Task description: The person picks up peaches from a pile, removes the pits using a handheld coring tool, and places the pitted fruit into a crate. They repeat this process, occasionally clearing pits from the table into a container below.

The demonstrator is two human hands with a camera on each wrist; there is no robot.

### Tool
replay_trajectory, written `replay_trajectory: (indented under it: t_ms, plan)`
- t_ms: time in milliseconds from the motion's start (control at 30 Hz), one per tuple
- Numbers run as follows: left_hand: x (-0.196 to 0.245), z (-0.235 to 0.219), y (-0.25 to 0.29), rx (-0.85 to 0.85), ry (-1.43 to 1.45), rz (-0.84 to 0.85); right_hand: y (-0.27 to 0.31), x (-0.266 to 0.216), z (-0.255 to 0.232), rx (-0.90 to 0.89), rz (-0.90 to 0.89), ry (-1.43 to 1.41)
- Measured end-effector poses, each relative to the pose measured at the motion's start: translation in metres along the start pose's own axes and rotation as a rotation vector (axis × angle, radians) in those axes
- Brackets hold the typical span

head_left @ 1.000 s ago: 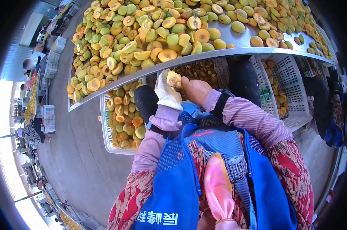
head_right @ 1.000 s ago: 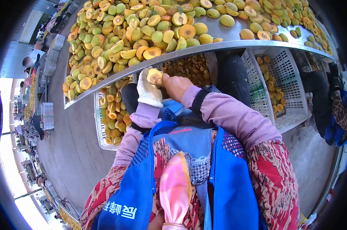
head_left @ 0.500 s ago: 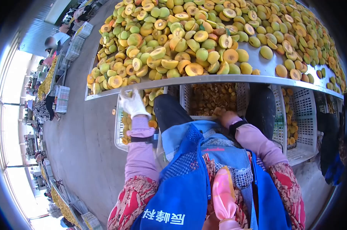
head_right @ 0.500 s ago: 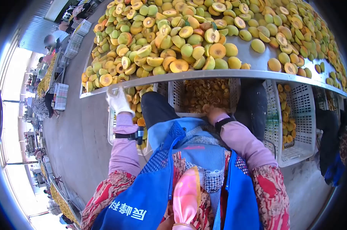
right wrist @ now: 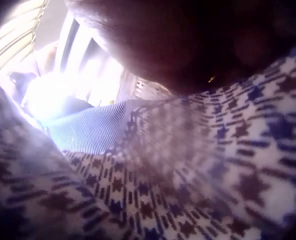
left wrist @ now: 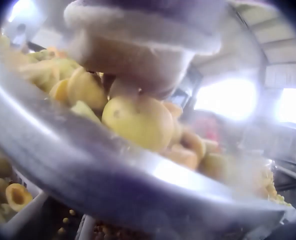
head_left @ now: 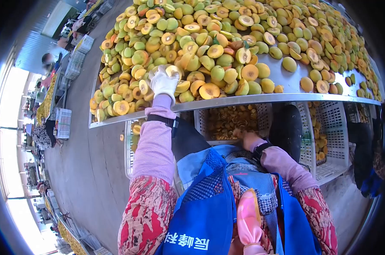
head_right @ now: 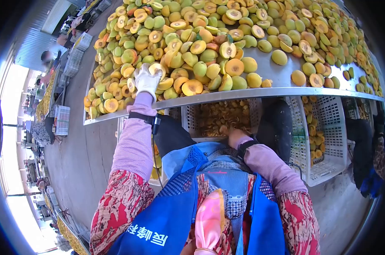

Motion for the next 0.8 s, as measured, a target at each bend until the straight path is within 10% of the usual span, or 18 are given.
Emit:
replay_trajectory:
  t_ms: [133, 200, 367, 500, 800]
  plan:
    - [0.023, -0.043, 0.023, 0.217, 0.121, 0.152, 0.011, -0.009, -0.044, 0.306, -0.038, -0.45]
    - [0.021, -0.05, 0.044, 0.25, 0.711, 0.199, 0.03, -0.02, -0.07, 0.519, -0.198, -0.528]
    - [0.043, -0.012, 0.12, -0.307, 2.169, -0.513, 0.086, -0.073, -0.121, 0.292, -0.259, -0.961]
    - [0.077, -0.029, 0.157, -0.179, 1.782, -0.352, 0.109, -0.088, -0.138, 0.706, -0.381, -0.514]
    - [0.115, -0.01, 0.182, -0.507, 1.347, -0.311, 0.127, -0.087, -0.138, 0.826, -0.269, -0.074]
Point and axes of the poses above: each hand's wrist, its own y-axis away from the middle knuckle, its own z-axis out of the palm, x = y × z, the point moved 6 cm from there along -y, towards the middle knuckle, and after that the axes turned 2 degrees about y, right-handed, at the moved point
